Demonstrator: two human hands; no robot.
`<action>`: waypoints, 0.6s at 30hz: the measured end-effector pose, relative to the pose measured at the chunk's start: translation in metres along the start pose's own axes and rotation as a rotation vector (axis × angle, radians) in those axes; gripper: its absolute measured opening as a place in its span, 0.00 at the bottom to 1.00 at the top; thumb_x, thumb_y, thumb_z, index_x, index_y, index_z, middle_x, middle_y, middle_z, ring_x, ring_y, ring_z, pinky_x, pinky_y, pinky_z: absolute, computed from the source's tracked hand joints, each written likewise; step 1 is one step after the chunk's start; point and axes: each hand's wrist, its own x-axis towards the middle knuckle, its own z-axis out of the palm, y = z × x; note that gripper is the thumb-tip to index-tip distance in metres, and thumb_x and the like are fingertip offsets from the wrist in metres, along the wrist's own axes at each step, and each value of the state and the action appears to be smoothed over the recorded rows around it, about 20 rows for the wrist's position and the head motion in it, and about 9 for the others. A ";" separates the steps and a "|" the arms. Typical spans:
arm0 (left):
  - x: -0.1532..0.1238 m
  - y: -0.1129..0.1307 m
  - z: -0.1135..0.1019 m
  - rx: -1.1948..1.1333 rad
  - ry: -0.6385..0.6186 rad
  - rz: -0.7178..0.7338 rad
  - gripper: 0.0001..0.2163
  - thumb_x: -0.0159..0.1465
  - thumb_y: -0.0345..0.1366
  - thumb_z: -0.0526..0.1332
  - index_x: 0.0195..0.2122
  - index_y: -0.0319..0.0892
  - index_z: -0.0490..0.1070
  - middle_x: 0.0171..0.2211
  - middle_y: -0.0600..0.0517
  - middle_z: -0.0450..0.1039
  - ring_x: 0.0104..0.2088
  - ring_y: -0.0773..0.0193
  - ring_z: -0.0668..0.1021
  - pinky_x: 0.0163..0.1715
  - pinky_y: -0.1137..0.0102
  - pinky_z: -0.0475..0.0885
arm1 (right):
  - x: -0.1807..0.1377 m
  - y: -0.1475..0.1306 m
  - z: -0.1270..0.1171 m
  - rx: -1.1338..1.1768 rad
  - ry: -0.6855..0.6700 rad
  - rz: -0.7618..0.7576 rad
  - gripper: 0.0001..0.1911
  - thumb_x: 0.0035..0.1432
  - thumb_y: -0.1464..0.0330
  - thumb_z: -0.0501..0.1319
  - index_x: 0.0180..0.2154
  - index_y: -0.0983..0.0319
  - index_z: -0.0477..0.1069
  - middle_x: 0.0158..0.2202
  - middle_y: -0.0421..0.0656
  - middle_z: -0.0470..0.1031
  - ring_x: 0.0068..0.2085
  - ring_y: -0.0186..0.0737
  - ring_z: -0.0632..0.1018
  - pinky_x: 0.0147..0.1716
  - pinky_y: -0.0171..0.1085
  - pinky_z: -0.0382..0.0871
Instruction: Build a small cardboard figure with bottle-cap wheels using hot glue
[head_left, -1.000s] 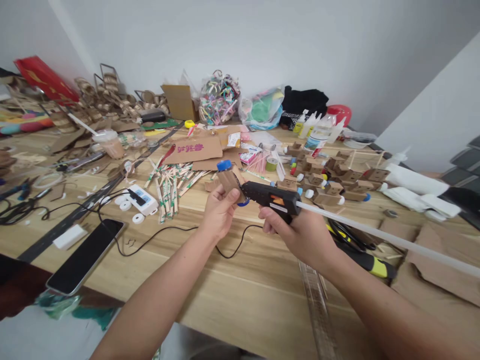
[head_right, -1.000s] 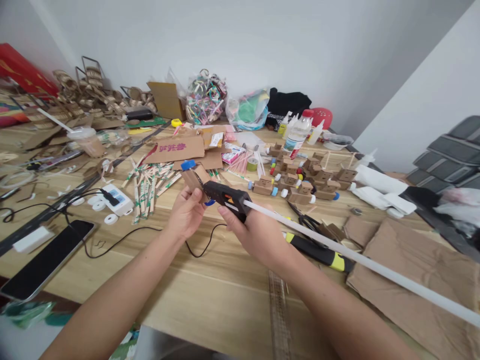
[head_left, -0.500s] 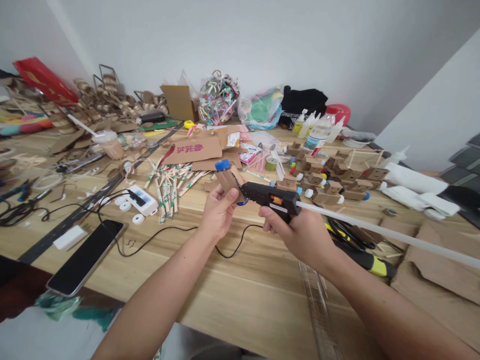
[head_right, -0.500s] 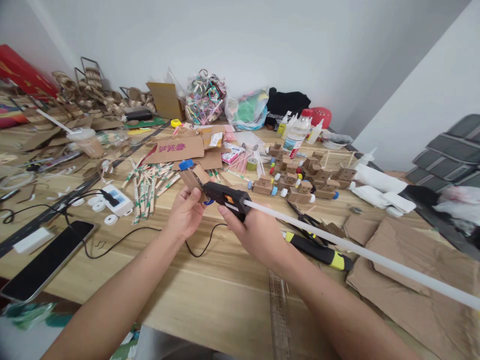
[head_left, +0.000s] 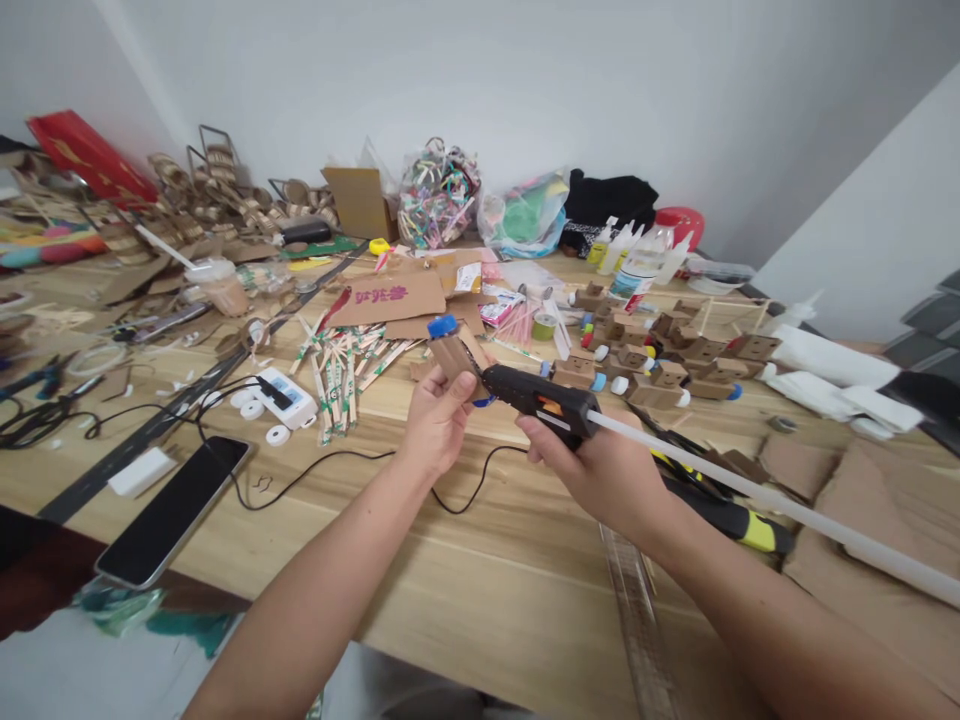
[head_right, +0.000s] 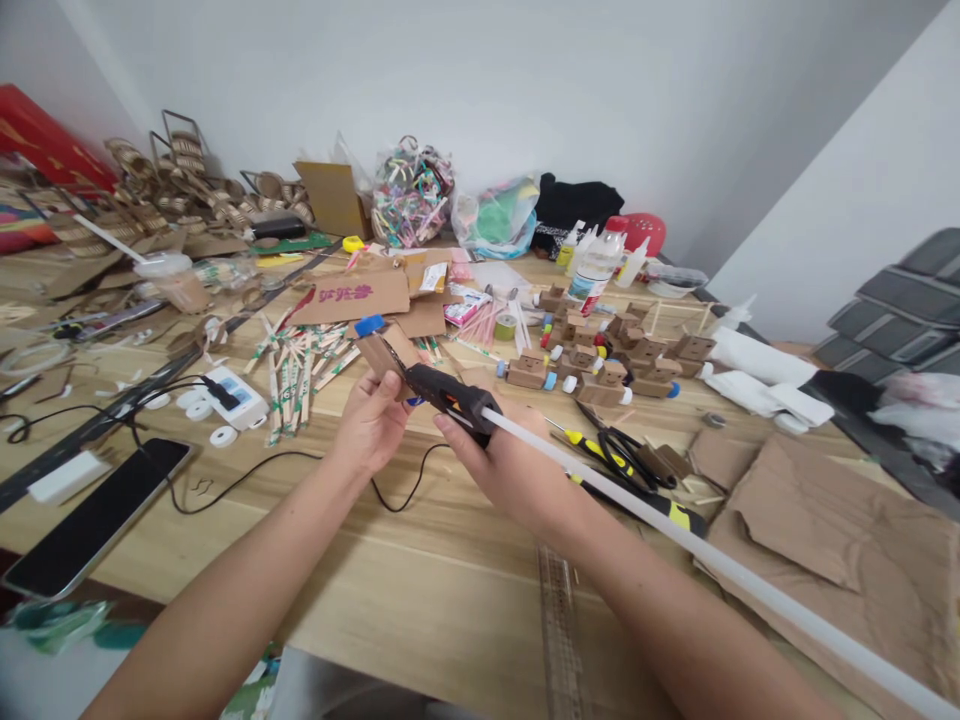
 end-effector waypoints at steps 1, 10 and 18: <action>0.000 0.000 0.001 -0.010 0.002 0.000 0.25 0.34 0.50 0.84 0.29 0.44 0.79 0.33 0.52 0.85 0.38 0.57 0.86 0.46 0.63 0.78 | 0.000 0.000 0.000 0.012 0.001 -0.005 0.20 0.65 0.57 0.58 0.22 0.55 0.69 0.21 0.44 0.76 0.29 0.48 0.81 0.32 0.40 0.73; -0.001 0.000 0.002 -0.019 0.014 0.015 0.25 0.35 0.51 0.83 0.30 0.45 0.79 0.33 0.51 0.85 0.40 0.57 0.86 0.44 0.65 0.79 | 0.000 0.001 0.002 -0.016 0.009 -0.017 0.21 0.64 0.56 0.57 0.20 0.54 0.66 0.21 0.45 0.77 0.32 0.49 0.83 0.33 0.40 0.75; 0.000 -0.002 0.000 -0.048 0.015 0.010 0.25 0.36 0.51 0.83 0.31 0.45 0.80 0.32 0.51 0.85 0.43 0.54 0.86 0.45 0.64 0.79 | 0.000 0.002 0.003 -0.061 0.009 -0.012 0.22 0.66 0.53 0.55 0.24 0.55 0.74 0.20 0.44 0.77 0.28 0.48 0.81 0.31 0.39 0.74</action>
